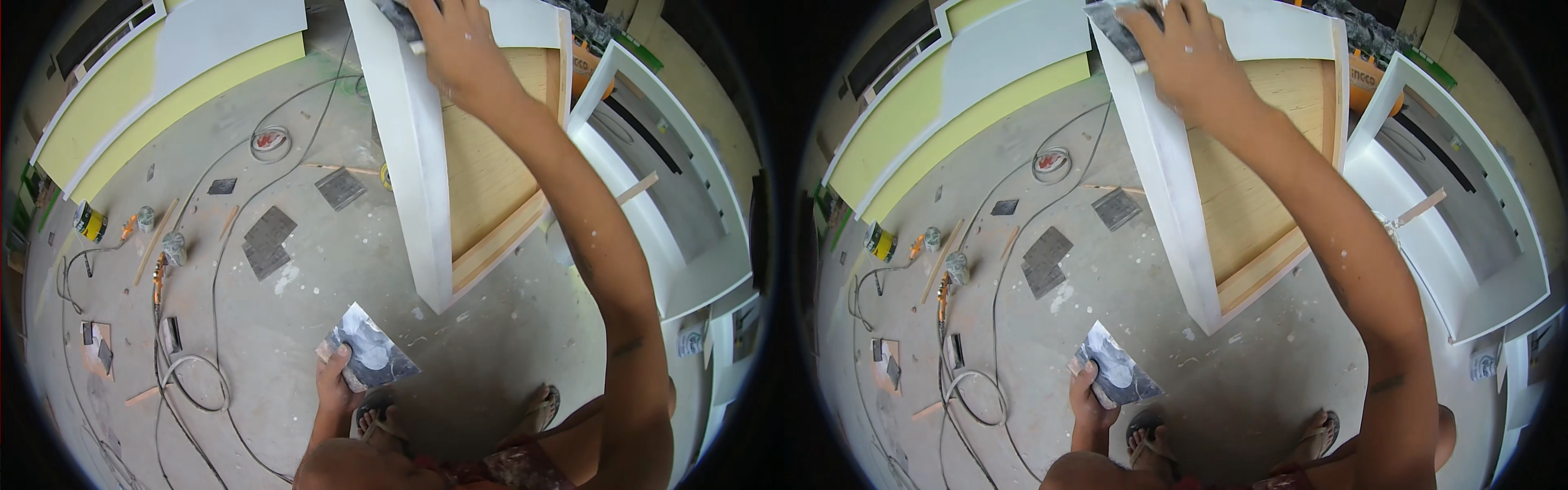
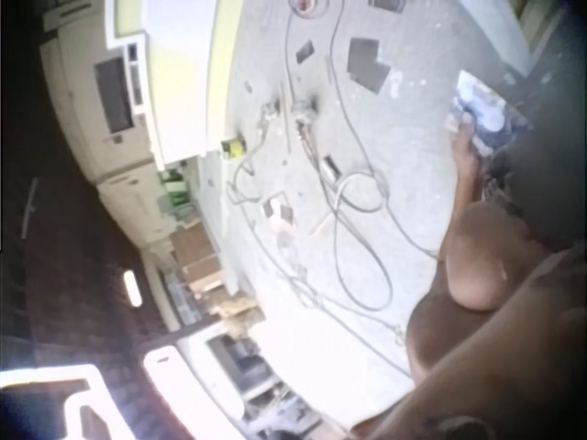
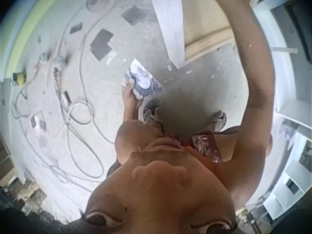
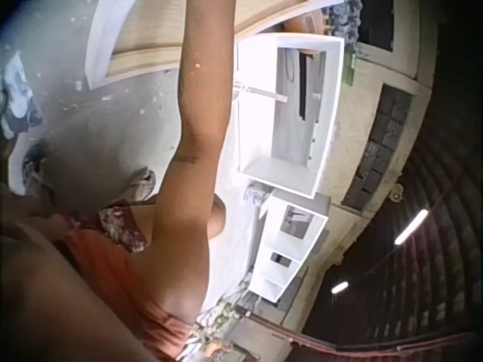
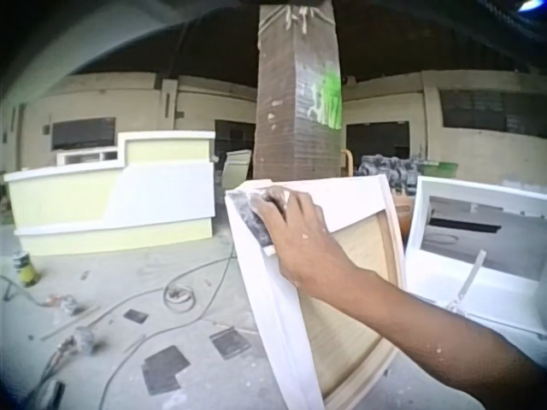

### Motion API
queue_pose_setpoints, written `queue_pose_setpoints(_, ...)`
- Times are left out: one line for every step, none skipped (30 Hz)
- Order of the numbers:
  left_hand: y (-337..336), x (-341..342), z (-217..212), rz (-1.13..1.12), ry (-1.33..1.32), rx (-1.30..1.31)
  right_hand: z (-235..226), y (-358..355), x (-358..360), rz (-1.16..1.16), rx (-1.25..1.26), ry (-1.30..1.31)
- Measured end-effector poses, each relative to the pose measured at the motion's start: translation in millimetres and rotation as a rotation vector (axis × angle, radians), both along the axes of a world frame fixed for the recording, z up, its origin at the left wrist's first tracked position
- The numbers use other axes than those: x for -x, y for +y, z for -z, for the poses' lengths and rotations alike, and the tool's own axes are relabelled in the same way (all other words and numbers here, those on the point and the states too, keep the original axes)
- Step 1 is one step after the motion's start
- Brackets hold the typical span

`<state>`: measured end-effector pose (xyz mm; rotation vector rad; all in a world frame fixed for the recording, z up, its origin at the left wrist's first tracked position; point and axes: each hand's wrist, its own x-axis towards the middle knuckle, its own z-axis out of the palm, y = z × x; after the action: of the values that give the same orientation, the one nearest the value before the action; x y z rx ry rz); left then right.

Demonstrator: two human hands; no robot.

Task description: The person takes putty from a bucket using putty knives and applies it along the surface and edges of a wooden frame.

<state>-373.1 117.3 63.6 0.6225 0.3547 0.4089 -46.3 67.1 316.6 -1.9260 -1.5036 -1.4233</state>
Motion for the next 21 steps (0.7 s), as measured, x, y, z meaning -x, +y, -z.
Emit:
queue_pose_setpoints(-0.5, 0.6, -3.0, -0.01, -0.011, 0.031, 9.8, -0.3, 1.6, 0.01, -0.052, -0.056)
queue_pose_setpoints(-0.8, 0.4, -4.1, -0.02, -0.022, 0.062, 18.4, -2.4, 2.4, 0.009, -0.049, -0.054)
queue_pose_setpoints(-0.5, -0.9, -1.5, -0.02, -0.02, 0.064, 27.3, -6.0, 3.6, -0.008, -0.048, -0.042)
queue_pose_setpoints(0.6, -0.6, 2.7, -0.031, -0.02, 0.079, 36.0, -9.7, 7.4, -0.02, -0.043, -0.025)
queue_pose_setpoints(1.3, -0.2, 5.2, -0.041, -0.02, 0.093, 44.1, -13.2, 9.3, -0.014, -0.038, -0.017)
queue_pose_setpoints(1.4, 0.1, 5.7, -0.035, -0.011, 0.098, 51.6, -17.0, 10.9, 0.011, 0.013, 0.031)
queue_pose_setpoints(0.7, 0.1, 6.7, -0.04, -0.003, 0.098, 58.3, -21.6, 14.5, 0.033, 0.061, 0.076)
queue_pose_setpoints(0.1, 0.4, 7.7, -0.044, 0.005, 0.098, 65.2, -27.6, 21.5, 0.059, 0.084, 0.117)
queue_pose_setpoints(-0.5, 1.1, 9.6, -0.041, 0.01, 0.098, 72.9, -32.0, 25.0, 0.061, 0.084, 0.123)
queue_pose_setpoints(-0.4, 0.8, 11.7, -0.033, 0.014, 0.103, 81.1, -36.2, 26.4, 0.055, 0.097, 0.139)
queue_pose_setpoints(-0.5, 0.8, 13.2, -0.025, 0.019, 0.107, 89.0, -39.9, 27.8, 0.049, 0.11, 0.155)
queue_pose_setpoints(-1.1, 0.4, 13.5, -0.021, 0.023, 0.106, 96.0, -43.2, 29.9, 0.053, 0.108, 0.159)
queue_pose_setpoints(-2.2, -1.1, 13.1, -0.027, 0.029, 0.104, 102.1, -46.4, 31.3, 0.054, 0.116, 0.158)
queue_pose_setpoints(-2.9, -1.6, 12.9, -0.035, 0.034, 0.102, 108.2, -48.9, 32.6, 0.054, 0.124, 0.158)
queue_pose_setpoints(-2.1, -1.4, 14.1, -0.032, 0.038, 0.101, 114.7, -50.5, 33.4, 0.057, 0.123, 0.161)
queue_pose_setpoints(-1.1, -1.9, 16.9, -0.013, 0.042, 0.077, 121.6, -52.2, 33.2, 0.07, 0.126, 0.157)
queue_pose_setpoints(-0.6, -2.5, 18.9, 0.006, 0.045, 0.053, 127.2, -53.8, 33.7, 0.082, 0.128, 0.152)
queue_pose_setpoints(-1.0, -3.2, 19.7, 0.007, 0.048, 0.052, 131.2, -55.5, 35.2, 0.083, 0.127, 0.154)
queue_pose_setpoints(-0.9, -3.5, 20.5, 0.007, 0.036, 0.056, 135.4, -56.8, 37.5, 0.09, 0.135, 0.162)
queue_pose_setpoints(-0.8, -3.7, 20.9, 0.006, 0.024, 0.06, 138.7, -57.9, 39.6, 0.096, 0.142, 0.169)
queue_pose_setpoints(-0.7, -3.9, 20.9, 0.006, 0.026, 0.057, 141.1, -59.0, 41.7, 0.096, 0.139, 0.171)
